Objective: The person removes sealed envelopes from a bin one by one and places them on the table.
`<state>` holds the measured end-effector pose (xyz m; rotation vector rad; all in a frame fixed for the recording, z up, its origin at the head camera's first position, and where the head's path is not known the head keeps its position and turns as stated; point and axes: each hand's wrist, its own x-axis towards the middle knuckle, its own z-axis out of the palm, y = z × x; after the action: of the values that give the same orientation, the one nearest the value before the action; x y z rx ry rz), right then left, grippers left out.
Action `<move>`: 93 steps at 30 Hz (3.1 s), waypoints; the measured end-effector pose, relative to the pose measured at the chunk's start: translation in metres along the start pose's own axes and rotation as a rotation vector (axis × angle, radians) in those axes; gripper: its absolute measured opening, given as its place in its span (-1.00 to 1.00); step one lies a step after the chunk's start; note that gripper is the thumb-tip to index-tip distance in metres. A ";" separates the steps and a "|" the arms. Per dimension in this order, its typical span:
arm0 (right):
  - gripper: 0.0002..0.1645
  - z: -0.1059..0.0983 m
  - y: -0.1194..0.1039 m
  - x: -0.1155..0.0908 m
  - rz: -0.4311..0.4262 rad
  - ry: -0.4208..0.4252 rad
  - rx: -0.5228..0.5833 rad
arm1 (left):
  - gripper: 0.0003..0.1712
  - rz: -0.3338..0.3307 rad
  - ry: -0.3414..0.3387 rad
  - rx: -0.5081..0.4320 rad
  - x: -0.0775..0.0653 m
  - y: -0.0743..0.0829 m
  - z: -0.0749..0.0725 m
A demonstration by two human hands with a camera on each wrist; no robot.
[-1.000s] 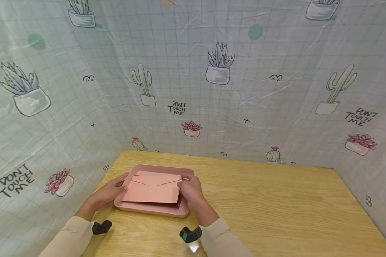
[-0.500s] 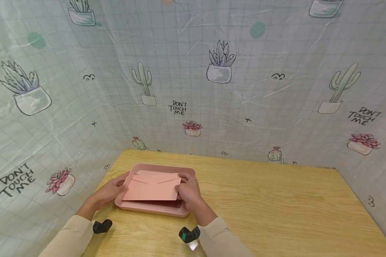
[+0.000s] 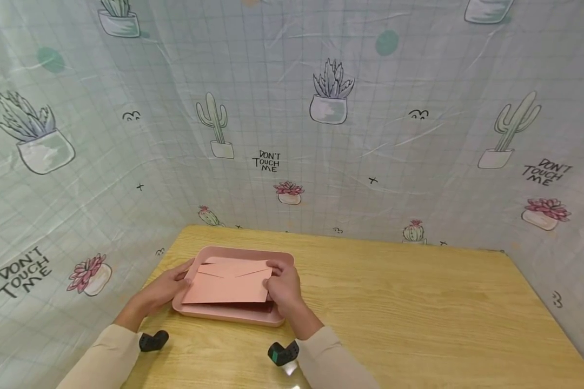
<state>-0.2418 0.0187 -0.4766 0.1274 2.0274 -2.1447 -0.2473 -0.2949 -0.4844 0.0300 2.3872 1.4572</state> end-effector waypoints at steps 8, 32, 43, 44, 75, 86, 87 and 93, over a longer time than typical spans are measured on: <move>-0.37 -0.002 -0.003 0.001 -0.009 0.068 -0.011 | -0.24 -0.010 0.008 0.021 0.002 0.002 0.000; -0.37 -0.026 -0.007 0.005 0.005 0.115 -0.005 | -0.24 -0.045 0.014 -0.039 0.003 0.002 -0.003; -0.39 -0.042 -0.007 0.010 0.008 0.108 0.036 | -0.21 -0.031 0.027 -0.064 0.011 0.005 -0.003; -0.39 -0.043 -0.007 0.011 0.007 0.106 0.037 | -0.20 -0.032 0.026 -0.065 0.011 0.005 -0.003; -0.38 -0.087 -0.011 0.011 0.032 0.151 0.047 | -0.20 -0.084 0.058 -0.027 0.006 0.013 -0.001; -0.43 -0.103 -0.019 0.012 0.036 0.180 -0.001 | -0.20 -0.082 0.045 -0.051 0.009 0.009 -0.002; -0.43 -0.104 -0.020 0.012 0.039 0.182 -0.001 | -0.20 -0.084 0.044 -0.054 0.009 0.009 -0.002; -0.42 -0.115 -0.024 0.011 0.033 0.184 -0.038 | -0.20 -0.096 0.043 -0.063 0.010 0.009 -0.003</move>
<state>-0.2653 0.1331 -0.4626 0.3630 2.1462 -2.1449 -0.2595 -0.2917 -0.4781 -0.1311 2.3400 1.5017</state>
